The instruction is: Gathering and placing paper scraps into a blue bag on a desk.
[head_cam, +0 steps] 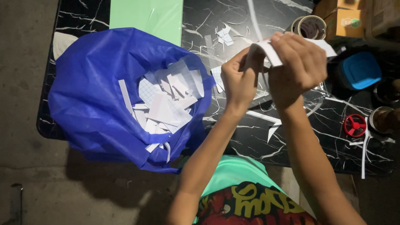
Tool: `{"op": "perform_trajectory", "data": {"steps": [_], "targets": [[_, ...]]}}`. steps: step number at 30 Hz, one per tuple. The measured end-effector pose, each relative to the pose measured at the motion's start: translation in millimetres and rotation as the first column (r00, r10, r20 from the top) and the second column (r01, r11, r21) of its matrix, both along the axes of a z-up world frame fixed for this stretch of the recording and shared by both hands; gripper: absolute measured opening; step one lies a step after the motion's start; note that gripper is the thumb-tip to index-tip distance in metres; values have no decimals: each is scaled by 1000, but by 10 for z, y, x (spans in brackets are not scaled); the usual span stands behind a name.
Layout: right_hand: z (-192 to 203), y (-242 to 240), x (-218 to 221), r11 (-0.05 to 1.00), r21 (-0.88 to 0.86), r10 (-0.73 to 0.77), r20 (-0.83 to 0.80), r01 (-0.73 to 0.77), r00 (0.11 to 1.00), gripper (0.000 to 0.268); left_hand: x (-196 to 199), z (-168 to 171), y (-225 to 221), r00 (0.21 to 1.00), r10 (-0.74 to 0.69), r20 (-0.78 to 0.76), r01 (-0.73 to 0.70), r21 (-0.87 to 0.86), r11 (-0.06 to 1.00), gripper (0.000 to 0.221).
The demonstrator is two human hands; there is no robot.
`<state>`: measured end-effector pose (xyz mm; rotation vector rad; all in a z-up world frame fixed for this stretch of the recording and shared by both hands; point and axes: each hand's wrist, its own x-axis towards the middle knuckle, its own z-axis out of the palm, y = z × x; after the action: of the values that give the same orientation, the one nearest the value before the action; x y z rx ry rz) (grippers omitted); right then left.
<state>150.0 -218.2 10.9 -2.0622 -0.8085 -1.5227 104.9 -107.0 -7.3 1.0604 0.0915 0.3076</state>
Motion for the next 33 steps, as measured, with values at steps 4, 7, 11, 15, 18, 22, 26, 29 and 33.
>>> {"op": "perform_trajectory", "data": {"steps": [4, 7, 11, 15, 18, 22, 26, 29, 33], "targets": [[222, 135, -183, 1000, 4, 12, 2, -12, 1000, 3, -153, 215, 70, 999, 44, 10, -45, 119, 992, 29], [322, 146, -241, 999, -22, 25, -37, -26, 999, 5, -192, 270, 114, 995, 64, 73, -72, 109, 991, 26], [400, -62, -243, 989, -74, 108, -249, -130, 962, 7, -235, 344, 267, 996, 81, -22, -73, 258, 963, 25], [707, -368, -312, 956, -40, 157, -767, -291, 622, 11, -354, 323, 472, 993, -50, -102, 99, 559, 823, 24], [827, -523, -271, 963, 82, 146, -960, -258, 239, 24, -401, 481, 535, 980, -154, -130, 201, 646, 736, 16], [795, -568, -238, 975, 105, 105, -994, -193, -12, 31, -424, 379, 582, 974, -224, 22, 140, 719, 681, 17], [645, -622, -251, 904, 416, 365, -870, -97, -332, 37, -439, 496, 619, 908, -416, 44, 318, 573, 755, 18], [343, -674, -239, 781, 623, 539, -710, -47, -454, 43, -441, 465, 666, 916, -400, 11, 307, 623, 719, 22], [15, -620, -270, 639, 769, 681, -548, 28, -485, 50, -378, 152, 672, 835, -550, 19, 517, 314, 796, 29]]}}
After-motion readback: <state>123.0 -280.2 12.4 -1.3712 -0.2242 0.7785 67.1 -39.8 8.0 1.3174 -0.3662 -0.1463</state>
